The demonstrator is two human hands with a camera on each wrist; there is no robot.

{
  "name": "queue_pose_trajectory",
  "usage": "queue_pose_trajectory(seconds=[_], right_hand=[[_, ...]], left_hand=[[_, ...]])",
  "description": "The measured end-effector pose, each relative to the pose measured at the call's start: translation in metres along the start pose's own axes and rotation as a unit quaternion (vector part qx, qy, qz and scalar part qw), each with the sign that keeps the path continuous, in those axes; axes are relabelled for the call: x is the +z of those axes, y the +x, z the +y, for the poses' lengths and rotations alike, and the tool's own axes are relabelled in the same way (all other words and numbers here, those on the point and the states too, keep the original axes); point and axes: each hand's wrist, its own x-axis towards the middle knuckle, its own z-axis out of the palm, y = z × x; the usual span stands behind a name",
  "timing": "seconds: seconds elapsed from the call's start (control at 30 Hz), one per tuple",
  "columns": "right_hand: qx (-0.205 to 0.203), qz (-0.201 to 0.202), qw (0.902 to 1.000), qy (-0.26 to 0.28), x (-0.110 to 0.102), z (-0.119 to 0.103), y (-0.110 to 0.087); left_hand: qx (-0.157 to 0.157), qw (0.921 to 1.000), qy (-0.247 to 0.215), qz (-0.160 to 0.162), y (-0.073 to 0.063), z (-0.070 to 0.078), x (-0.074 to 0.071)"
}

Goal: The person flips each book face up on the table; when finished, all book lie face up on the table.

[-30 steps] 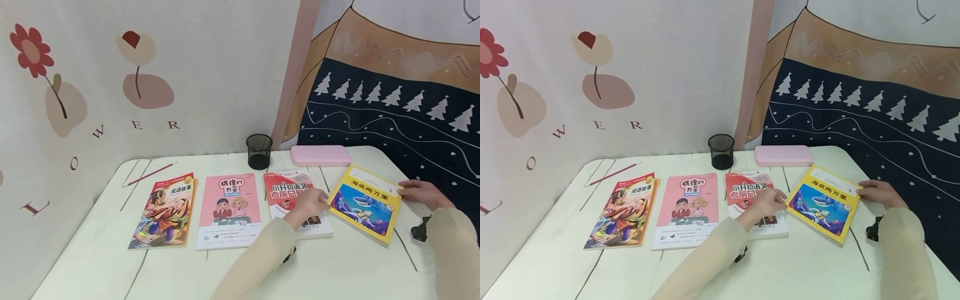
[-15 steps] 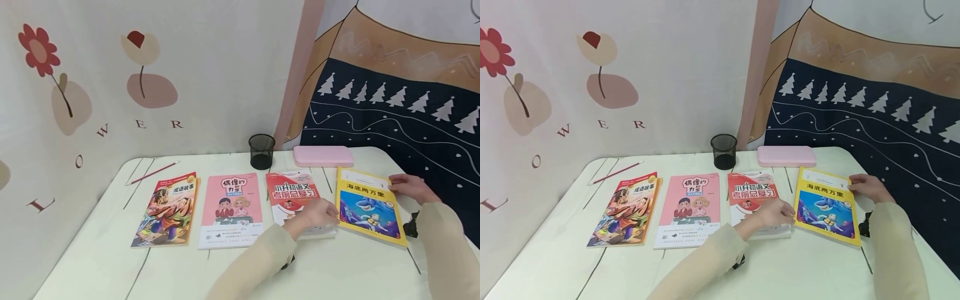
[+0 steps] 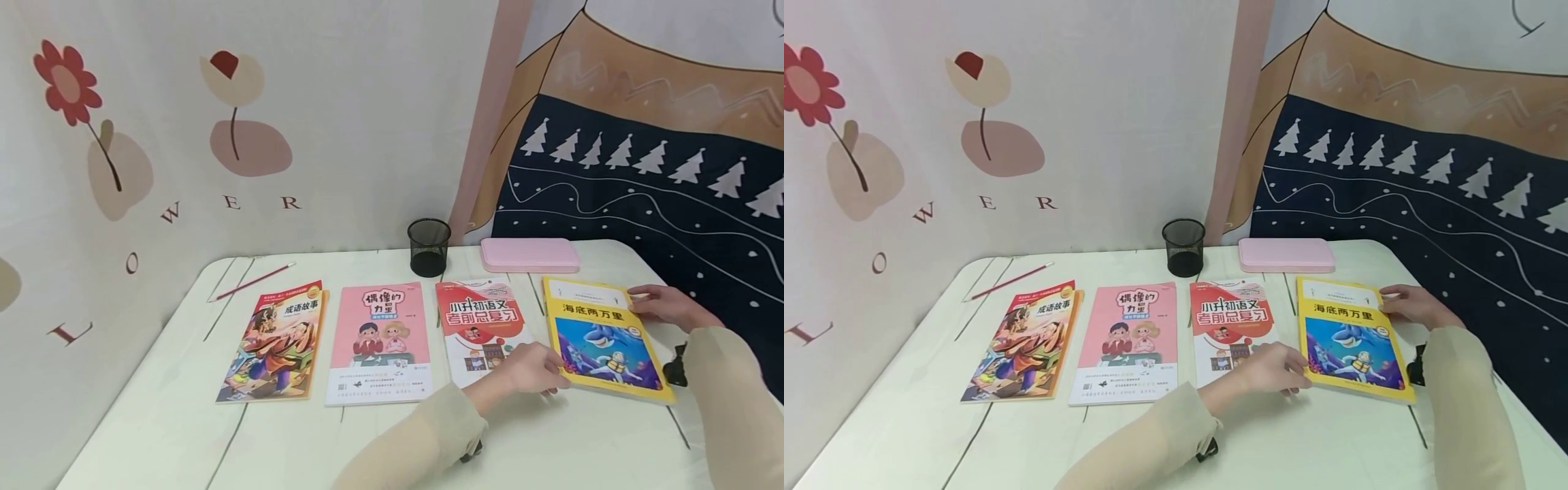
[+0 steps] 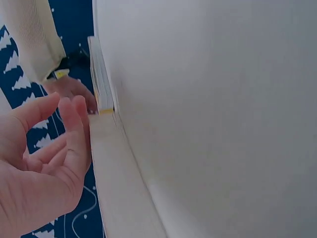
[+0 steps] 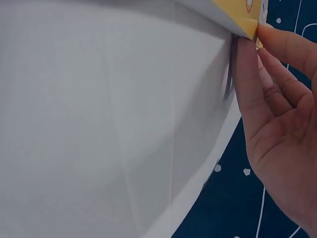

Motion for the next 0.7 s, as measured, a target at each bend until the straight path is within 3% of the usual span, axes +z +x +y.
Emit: queue_pose_trajectory(seconds=[0.23,0.7], right_hand=[[-0.007,-0.023,0.9995,-0.022,0.0,-0.004,0.003],[-0.017,-0.02,0.998,-0.058,0.006,-0.012,0.017]], left_hand=[[-0.001,1.0,0.002,-0.002,-0.009,0.004,0.008],[-0.023,0.9979,-0.034,-0.051,-0.019,0.008,0.019]])
